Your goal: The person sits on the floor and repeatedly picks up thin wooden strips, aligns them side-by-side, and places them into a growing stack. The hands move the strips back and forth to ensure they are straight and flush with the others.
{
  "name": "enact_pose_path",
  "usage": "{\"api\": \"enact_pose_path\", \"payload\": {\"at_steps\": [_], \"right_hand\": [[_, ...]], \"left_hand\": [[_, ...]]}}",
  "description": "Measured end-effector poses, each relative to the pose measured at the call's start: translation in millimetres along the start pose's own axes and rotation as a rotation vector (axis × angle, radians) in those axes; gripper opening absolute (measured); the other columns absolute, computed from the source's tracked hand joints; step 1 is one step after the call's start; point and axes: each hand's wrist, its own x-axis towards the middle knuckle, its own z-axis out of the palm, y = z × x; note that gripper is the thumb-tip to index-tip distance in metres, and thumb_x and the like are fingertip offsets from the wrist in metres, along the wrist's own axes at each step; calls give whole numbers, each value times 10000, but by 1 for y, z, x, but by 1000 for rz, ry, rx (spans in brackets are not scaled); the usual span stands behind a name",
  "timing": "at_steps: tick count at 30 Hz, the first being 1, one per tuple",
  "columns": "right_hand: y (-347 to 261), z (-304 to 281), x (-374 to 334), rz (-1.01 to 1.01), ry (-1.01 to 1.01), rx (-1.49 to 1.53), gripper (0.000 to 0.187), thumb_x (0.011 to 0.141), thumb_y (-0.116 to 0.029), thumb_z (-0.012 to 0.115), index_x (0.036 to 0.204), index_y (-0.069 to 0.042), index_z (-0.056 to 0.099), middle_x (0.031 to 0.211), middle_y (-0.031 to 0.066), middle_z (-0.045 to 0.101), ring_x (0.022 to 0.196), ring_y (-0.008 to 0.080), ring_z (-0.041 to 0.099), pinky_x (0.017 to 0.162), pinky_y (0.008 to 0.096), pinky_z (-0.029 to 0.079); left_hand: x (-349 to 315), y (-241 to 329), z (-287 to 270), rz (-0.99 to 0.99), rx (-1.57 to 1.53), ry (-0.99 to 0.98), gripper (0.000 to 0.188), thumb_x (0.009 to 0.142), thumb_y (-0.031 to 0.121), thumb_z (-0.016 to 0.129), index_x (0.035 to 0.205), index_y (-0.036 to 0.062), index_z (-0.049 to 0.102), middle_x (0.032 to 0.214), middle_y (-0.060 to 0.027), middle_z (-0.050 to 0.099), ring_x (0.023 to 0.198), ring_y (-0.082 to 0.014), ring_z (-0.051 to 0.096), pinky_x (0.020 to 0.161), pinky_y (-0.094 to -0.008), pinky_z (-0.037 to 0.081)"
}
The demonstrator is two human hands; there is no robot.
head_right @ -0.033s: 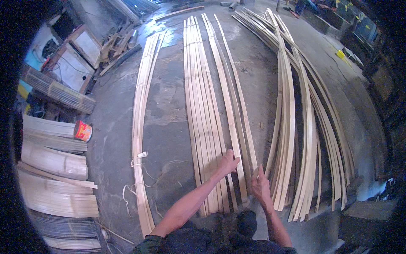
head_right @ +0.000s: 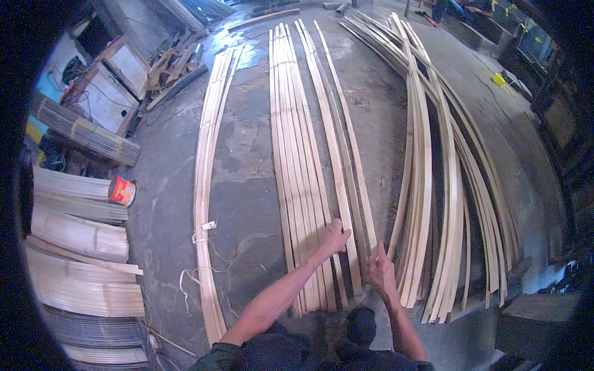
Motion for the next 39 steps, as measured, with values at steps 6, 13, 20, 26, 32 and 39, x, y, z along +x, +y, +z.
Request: {"api": "enact_pose_path", "payload": {"at_steps": [6,13,20,26,32,39], "right_hand": [[-11,-1,-10,-150,129,-94,545,949,-111,551,1472,-79,402,683,76,547,600,103,503,577,251,448],[-38,28,-41,-241,143,118,509,968,-92,525,1466,-105,421,641,21,444,583,83,420,546,245,412],[-52,72,-51,-59,-85,309,489,1014,-189,508,1490,-187,399,651,-28,454,569,69,410,513,251,391],[-31,96,-53,42,-207,362,503,1022,-163,487,1506,-229,366,702,-50,503,585,71,450,529,261,415],[-22,88,-42,-77,-103,117,501,1018,-136,492,1501,-183,368,726,-37,536,670,77,491,616,255,441],[-9,83,-53,-130,-190,-213,463,1001,-220,498,1457,-214,419,714,219,635,624,307,655,604,445,493]], "left_hand": [[-15,-16,-18,298,352,96,256,888,195,576,1005,-23,512,1019,-208,641,1009,-383,623,764,-503,525],[-47,-75,-32,569,682,391,560,914,308,583,1400,61,454,1505,-147,359,1391,-383,306,1155,-507,225],[-53,-75,-32,563,810,291,596,943,376,520,1491,189,376,1581,-158,230,1455,-364,213,1172,-535,152],[-52,-78,-34,517,912,270,688,896,335,547,1494,67,337,1589,-216,167,1479,-340,153,1191,-490,131],[-46,-89,-35,513,839,302,734,953,397,461,1519,-1,218,1607,-159,161,1495,-287,117,1211,-421,69],[-39,-93,-35,537,796,295,691,961,350,472,1516,12,237,1609,-138,171,1490,-282,142,1209,-420,89]]}}
